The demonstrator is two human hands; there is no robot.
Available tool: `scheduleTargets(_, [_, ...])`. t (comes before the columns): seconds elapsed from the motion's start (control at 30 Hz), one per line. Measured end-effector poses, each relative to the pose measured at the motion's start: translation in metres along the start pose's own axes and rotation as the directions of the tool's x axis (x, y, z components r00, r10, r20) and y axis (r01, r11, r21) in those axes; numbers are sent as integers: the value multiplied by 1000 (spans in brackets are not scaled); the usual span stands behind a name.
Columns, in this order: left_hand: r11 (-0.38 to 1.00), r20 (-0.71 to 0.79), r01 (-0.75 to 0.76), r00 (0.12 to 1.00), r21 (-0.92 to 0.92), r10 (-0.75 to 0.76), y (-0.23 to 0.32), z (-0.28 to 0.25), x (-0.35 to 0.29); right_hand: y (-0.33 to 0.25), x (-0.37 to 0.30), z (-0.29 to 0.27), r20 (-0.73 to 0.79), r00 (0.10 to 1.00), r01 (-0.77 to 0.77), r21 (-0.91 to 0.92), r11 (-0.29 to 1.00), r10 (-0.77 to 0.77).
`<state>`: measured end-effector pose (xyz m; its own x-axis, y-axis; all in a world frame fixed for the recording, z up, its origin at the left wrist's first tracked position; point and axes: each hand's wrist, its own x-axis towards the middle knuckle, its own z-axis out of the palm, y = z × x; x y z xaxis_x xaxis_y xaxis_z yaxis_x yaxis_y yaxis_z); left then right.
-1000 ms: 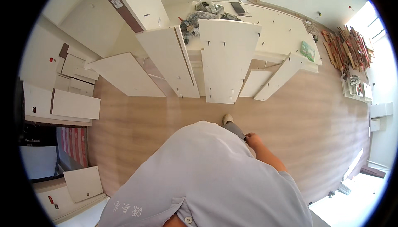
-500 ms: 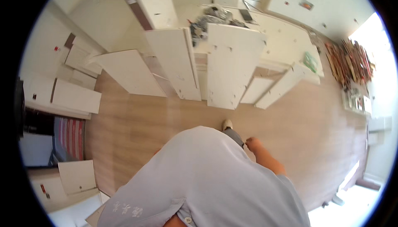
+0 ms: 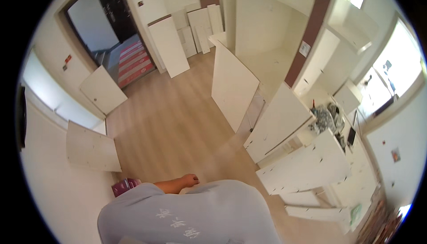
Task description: The person assembles a white cabinet by aligning panels, inserting dowels and fasteners, and using an electric screwdriver to secure the pieces before moving and organizing other cabinet parts in the room.
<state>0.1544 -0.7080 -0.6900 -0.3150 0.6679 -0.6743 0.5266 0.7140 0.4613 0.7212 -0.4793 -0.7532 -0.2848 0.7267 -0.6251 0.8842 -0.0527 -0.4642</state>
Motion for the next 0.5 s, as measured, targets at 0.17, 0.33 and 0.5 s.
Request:
scheduleTargets(0.17, [997, -105, -29, 994, -74, 22, 30, -3, 3, -9, 60, -40, 75, 986, 157, -131, 979, -148])
scheduleTargets(0.33, [940, -302, 91, 933, -330, -196, 40, -32, -23, 6, 143, -59, 234, 896, 435, -289, 853, -377])
scheduleTargets(0.5, [866, -337, 193, 865, -461, -372, -21, -26, -32, -40, 257, -86, 451, 529, 829, -454, 326, -719])
